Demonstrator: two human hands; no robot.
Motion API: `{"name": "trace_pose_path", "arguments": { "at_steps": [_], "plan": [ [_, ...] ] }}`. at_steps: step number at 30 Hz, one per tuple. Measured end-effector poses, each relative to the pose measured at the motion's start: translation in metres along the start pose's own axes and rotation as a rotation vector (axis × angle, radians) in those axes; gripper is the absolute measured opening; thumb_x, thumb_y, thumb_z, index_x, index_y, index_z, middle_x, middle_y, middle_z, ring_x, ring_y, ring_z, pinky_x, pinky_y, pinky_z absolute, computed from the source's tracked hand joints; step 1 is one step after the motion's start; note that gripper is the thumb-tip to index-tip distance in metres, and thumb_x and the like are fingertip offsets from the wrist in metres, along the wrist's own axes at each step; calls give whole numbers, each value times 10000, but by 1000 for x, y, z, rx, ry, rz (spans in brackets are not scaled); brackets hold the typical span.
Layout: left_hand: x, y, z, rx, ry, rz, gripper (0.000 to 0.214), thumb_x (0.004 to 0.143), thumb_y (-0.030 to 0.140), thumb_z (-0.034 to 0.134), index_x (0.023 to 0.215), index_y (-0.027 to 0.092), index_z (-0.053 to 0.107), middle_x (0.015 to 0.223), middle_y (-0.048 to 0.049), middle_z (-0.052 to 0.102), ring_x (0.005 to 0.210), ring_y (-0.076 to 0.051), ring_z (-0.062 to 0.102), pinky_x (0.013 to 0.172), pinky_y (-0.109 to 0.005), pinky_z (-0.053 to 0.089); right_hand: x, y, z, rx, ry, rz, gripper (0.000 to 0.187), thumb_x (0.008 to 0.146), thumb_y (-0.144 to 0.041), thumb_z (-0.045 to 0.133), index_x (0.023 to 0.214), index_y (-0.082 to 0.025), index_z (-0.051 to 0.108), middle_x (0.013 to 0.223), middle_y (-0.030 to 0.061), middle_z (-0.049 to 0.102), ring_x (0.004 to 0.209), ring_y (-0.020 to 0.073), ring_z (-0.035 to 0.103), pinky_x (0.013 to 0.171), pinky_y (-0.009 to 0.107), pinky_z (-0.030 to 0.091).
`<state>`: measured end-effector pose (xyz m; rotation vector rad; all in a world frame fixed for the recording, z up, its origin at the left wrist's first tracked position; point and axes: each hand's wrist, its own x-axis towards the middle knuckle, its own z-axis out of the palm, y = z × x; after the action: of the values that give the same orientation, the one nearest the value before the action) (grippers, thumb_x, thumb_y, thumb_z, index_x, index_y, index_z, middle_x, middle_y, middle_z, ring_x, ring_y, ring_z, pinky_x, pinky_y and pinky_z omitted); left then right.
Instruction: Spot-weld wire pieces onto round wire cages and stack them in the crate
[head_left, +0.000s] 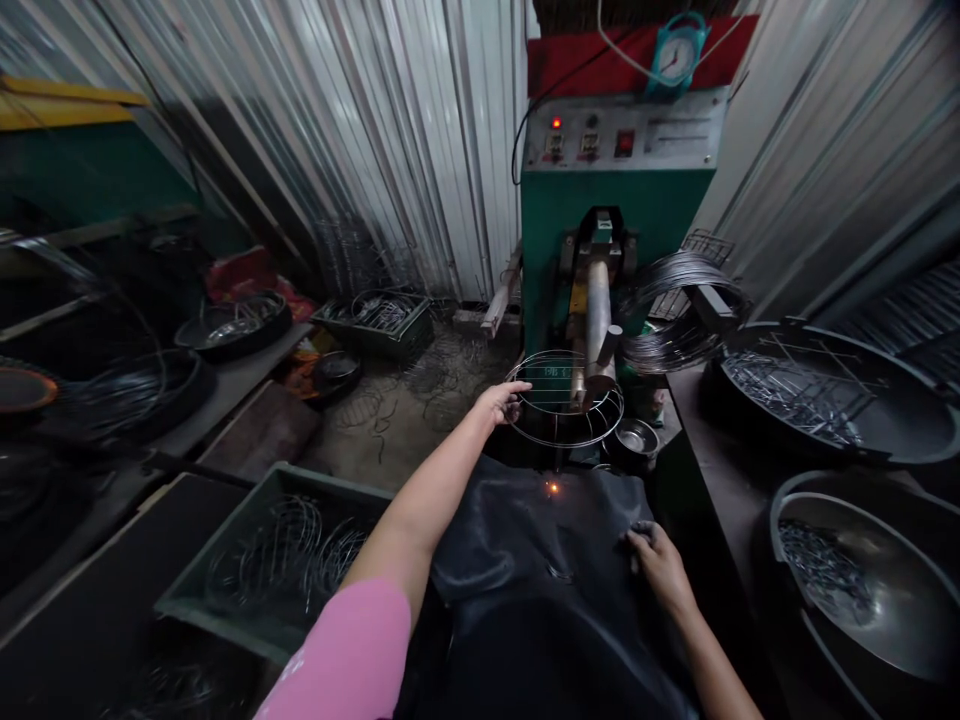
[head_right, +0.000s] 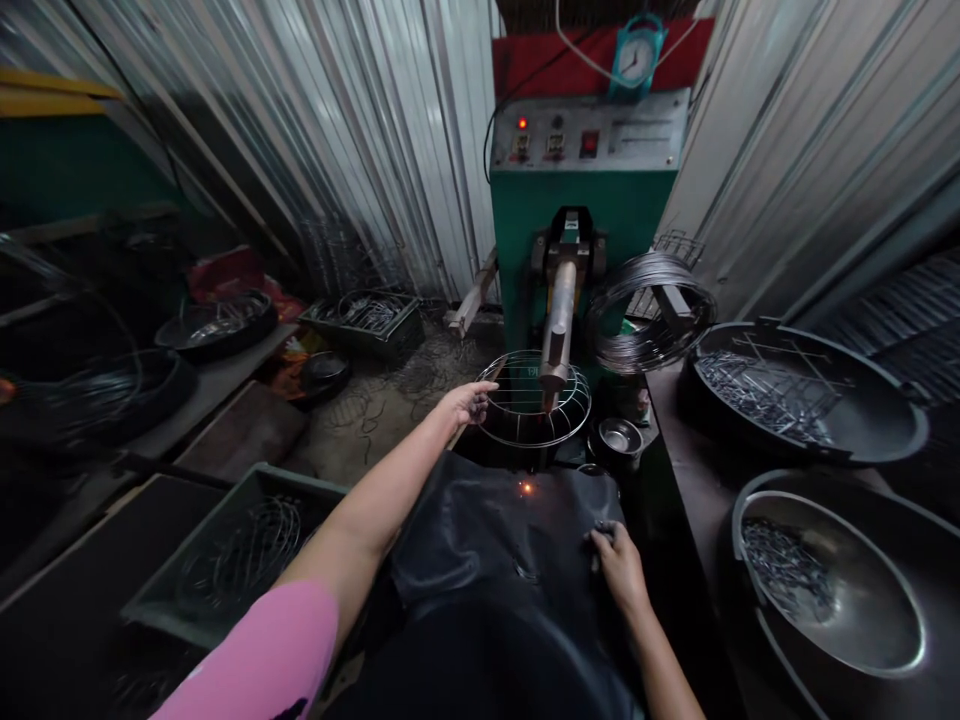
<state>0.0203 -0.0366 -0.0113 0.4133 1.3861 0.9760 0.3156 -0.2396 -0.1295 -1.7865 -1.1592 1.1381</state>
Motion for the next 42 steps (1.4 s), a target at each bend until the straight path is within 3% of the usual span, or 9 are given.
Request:
{"name": "trace_pose_path", "arguments": {
  "at_steps": [3,7,10,13,15,20,25,35,42],
  "plan": [
    [3,-2,0,8,-41,-72,334,541,245,776,569,163,454,482,58,392,386,-64,361,409,-200,270,-6,-1,-7,-93,17,-56,380,643,-468,526,907,-198,561,668,30,657,545,191,593,489,273,420],
    [8,-1,-5,-6,-23,-68,383,525,323,793,578,174,444,465,61,386,361,-65,356,386,-209,284,-13,-4,-10,-189,-43,-117,221,637,-434,544,690,-223,584,564,13,607,538,193,567,512,278,402],
    [12,0,-3,-25,-15,-32,381,494,254,794,584,176,432,461,71,368,347,-47,314,369,-188,244,-12,-18,-2,-9,-93,-50,235,674,-436,555,721,-208,582,533,-4,570,486,160,523,472,255,376],
    [9,-3,-2,-55,-10,35,333,505,174,739,585,175,416,452,85,335,341,-20,222,357,-161,150,-5,-54,11,324,-54,-38,316,729,-463,568,880,-187,581,680,20,626,511,133,540,475,236,391],
    [4,-7,-3,-69,1,65,298,521,169,703,588,175,413,443,97,294,345,-13,173,357,-158,106,3,-87,22,463,-1,-154,328,743,-459,589,931,-191,570,816,49,653,620,146,592,532,240,431],
    [-13,-19,-1,-137,41,200,294,489,193,689,595,176,415,452,110,250,352,-11,167,357,-166,93,31,-146,55,314,-17,-453,265,772,-430,552,870,-188,593,805,50,660,639,159,604,606,275,458],
    [-24,-24,3,-173,79,277,321,453,219,700,623,177,431,460,114,264,353,-13,201,357,-162,106,47,-144,65,125,3,-454,263,784,-432,511,841,-187,588,708,32,650,533,148,565,540,270,442],
    [-30,-25,7,-186,42,351,411,441,229,726,747,187,455,500,110,344,366,-11,233,370,-160,98,46,-150,63,202,-20,-411,291,795,-453,502,856,-177,573,717,32,647,507,132,565,522,254,440],
    [-26,-27,10,-192,32,339,411,421,239,732,703,181,439,503,105,351,367,-9,229,369,-162,95,47,-147,64,222,19,-442,272,809,-426,496,851,-167,567,698,23,631,523,120,560,552,245,437]
  ]
}}
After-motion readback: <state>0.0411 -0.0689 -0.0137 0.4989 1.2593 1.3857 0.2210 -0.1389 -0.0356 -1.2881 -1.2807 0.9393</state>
